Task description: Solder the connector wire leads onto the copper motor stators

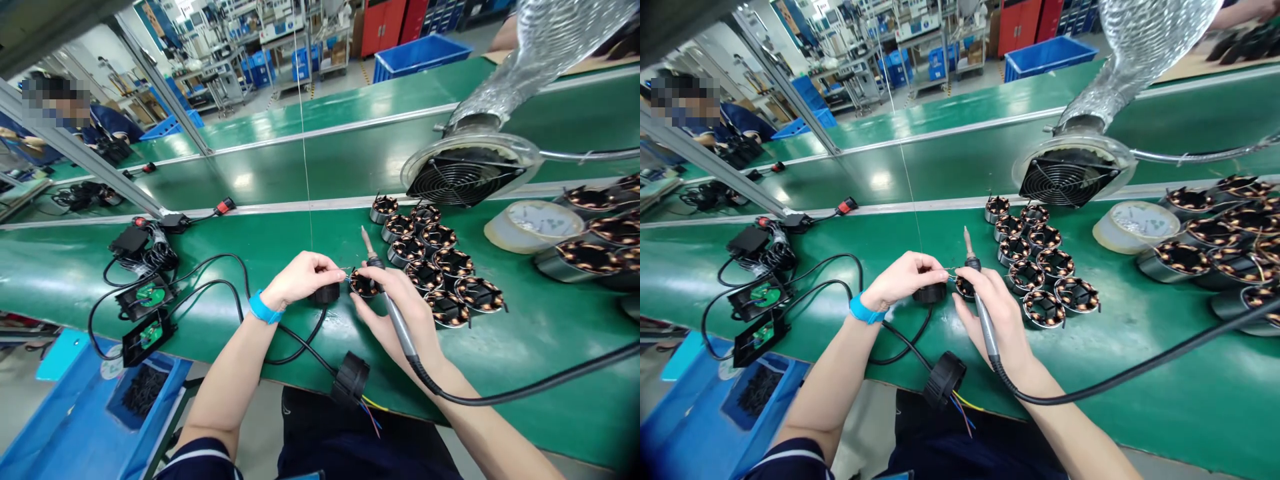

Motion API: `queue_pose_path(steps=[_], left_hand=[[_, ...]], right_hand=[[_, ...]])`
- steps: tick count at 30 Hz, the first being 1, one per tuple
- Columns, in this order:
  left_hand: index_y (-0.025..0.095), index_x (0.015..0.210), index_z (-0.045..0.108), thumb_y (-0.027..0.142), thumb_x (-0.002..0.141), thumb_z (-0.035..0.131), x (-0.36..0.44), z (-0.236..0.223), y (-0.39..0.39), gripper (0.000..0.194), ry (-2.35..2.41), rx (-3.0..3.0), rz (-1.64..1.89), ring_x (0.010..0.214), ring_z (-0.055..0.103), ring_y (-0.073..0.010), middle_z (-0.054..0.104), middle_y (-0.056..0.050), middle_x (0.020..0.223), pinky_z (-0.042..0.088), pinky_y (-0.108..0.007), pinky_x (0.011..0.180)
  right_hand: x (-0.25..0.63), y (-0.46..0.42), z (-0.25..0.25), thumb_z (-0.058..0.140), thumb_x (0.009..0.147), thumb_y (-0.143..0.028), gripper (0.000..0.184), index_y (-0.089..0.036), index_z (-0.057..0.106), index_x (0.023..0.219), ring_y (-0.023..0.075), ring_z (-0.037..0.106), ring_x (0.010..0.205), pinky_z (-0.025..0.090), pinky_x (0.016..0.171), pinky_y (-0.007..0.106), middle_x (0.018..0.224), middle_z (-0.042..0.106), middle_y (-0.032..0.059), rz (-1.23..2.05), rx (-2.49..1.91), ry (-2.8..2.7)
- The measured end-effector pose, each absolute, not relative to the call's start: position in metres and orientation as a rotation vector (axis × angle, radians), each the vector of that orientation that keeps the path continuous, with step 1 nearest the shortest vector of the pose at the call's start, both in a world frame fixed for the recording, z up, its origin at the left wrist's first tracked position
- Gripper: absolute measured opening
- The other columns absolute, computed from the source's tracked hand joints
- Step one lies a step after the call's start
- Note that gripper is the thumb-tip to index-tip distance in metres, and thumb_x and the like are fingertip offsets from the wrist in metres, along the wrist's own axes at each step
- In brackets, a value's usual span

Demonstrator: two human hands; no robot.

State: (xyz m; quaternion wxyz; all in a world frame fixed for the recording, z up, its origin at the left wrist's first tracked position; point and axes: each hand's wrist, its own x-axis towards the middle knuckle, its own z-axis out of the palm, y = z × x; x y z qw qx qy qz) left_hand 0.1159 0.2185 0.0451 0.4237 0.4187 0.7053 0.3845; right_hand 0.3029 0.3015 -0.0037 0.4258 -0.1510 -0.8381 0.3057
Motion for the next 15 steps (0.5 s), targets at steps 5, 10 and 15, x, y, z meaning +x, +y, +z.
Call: queue_pose_path(steps=[5, 10, 15], left_hand=[[0.012, 0.092, 0.078, 0.043, 0.072, 0.083, 0.101, 0.047, 0.215, 0.037, 1.615, 1.028, 0.939, 0.074, 0.059, -0.0132, 0.072, -0.005, 0.082, 0.044, -0.025, 0.071], [0.010, 0.092, 0.078, 0.035, 0.069, 0.085, 0.092, 0.047, 0.213, 0.034, 1.575, 1.012, 0.887, 0.069, 0.056, -0.0105, 0.071, -0.004, 0.079, 0.042, -0.023, 0.067], [0.011, 0.081, 0.076, 0.046, 0.070, 0.084, 0.091, 0.048, 0.213, 0.037, 1.637, 1.045, 0.887, 0.068, 0.056, -0.0114, 0.069, -0.004, 0.074, 0.043, -0.024, 0.066]], right_hand=[[0.302, 0.306, -0.012, 0.060, 0.096, -0.013, 0.039, -0.025, 0.056, 0.132, 0.0226, 0.064, 0.111, 0.055, 0.099, 0.037, 0.123, 0.062, 0.0082, 0.820, -0.371, -2.141], [0.300, 0.310, -0.017, 0.061, 0.095, -0.014, 0.043, -0.026, 0.052, 0.135, 0.0239, 0.064, 0.110, 0.056, 0.095, 0.037, 0.122, 0.061, 0.0087, 0.883, -0.370, -2.154], [0.297, 0.312, -0.018, 0.059, 0.093, -0.013, 0.044, -0.026, 0.051, 0.134, 0.0244, 0.064, 0.105, 0.057, 0.091, 0.038, 0.118, 0.060, 0.0089, 0.926, -0.331, -2.147]])
